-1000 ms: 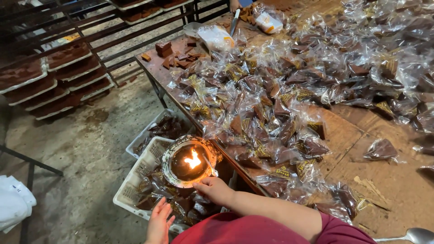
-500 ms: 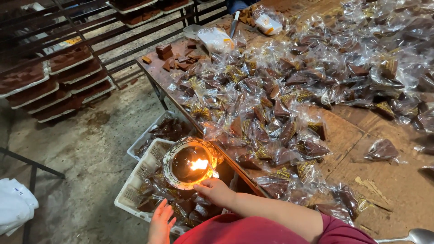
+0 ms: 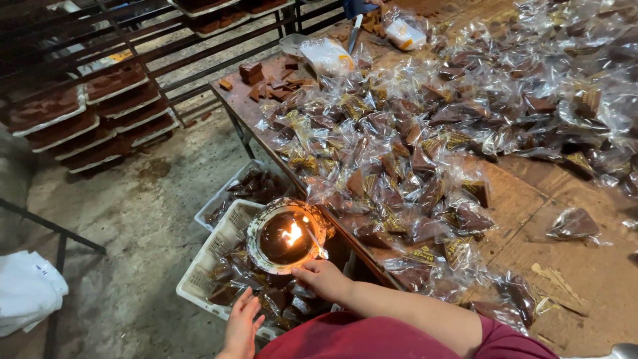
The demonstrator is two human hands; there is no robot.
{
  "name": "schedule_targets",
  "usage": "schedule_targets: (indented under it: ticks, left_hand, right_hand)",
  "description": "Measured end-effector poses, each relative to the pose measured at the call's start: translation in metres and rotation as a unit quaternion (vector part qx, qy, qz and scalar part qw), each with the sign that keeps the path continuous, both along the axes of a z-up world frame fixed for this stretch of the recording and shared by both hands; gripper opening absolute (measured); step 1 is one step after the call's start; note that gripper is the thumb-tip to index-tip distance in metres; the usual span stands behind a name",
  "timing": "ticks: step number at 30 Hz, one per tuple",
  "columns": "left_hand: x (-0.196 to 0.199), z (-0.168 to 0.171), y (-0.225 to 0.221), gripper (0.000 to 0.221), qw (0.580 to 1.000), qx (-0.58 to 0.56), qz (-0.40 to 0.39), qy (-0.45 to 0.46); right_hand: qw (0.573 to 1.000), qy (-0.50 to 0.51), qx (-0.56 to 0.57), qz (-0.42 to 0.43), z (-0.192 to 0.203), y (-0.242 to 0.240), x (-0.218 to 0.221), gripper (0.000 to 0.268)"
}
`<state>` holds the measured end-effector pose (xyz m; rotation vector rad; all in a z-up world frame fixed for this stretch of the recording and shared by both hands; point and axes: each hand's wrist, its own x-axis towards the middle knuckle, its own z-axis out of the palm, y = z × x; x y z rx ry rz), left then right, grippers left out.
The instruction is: Sealing plastic food bags by carefully melting the edges over a candle flame and placing them into a storage crate.
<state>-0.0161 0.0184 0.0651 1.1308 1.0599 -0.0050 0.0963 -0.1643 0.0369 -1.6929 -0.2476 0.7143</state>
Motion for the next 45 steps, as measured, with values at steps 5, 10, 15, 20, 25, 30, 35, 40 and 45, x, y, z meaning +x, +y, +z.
schedule_targets:
  ticks: [5, 10, 15, 20, 25, 30, 35, 40, 45]
  left_hand:
    - [-0.004, -0.017, 0.006, 0.052, 1.0, 0.007, -0.005, -0.027]
    - [-0.003, 0.003, 0.003, 0.054, 1.0, -0.013, -0.015, 0.01]
    - [-0.006, -0.019, 0.007, 0.051, 0.999, 0.012, -0.009, -0.029]
    - [-0.007, -0.022, 0.006, 0.052, 0.999, 0.008, -0.017, -0.031]
    - [-0.007, -0.035, 0.011, 0.05, 0.999, 0.012, -0.004, -0.047]
    - [-0.011, -0.014, 0.006, 0.053, 0.999, 0.008, -0.009, -0.031]
    - [-0.011, -0.053, 0.021, 0.052, 0.998, -0.001, 0.002, -0.066]
    - [-0.012, -0.045, 0.021, 0.053, 0.998, -0.01, 0.004, -0.061]
    - [-0.012, -0.045, 0.023, 0.054, 0.998, -0.03, -0.016, -0.059]
  right_hand:
    - [1.0, -0.011, -0.001, 0.019, 0.005, -0.002, -0.002, 0.045]
    - [0.999, -0.034, -0.018, 0.018, -0.001, -0.002, -0.001, 0.043]
    - [0.999, -0.031, -0.014, 0.016, 0.006, -0.003, -0.002, 0.045]
    - [1.0, -0.015, -0.015, 0.018, 0.009, -0.003, -0.004, 0.044]
    - [1.0, -0.017, 0.001, 0.005, 0.004, -0.004, 0.0, 0.042]
    - [0.945, -0.324, -0.042, -0.033, -0.001, -0.021, 0.034, 0.021]
    - [0.912, -0.356, -0.083, -0.186, 0.043, -0.059, 0.066, 0.018]
    - [0.911, -0.167, -0.368, -0.079, 0.074, -0.076, 0.074, 0.056]
    - [0.911, -0.276, -0.138, -0.273, -0.004, -0.083, 0.117, 0.051]
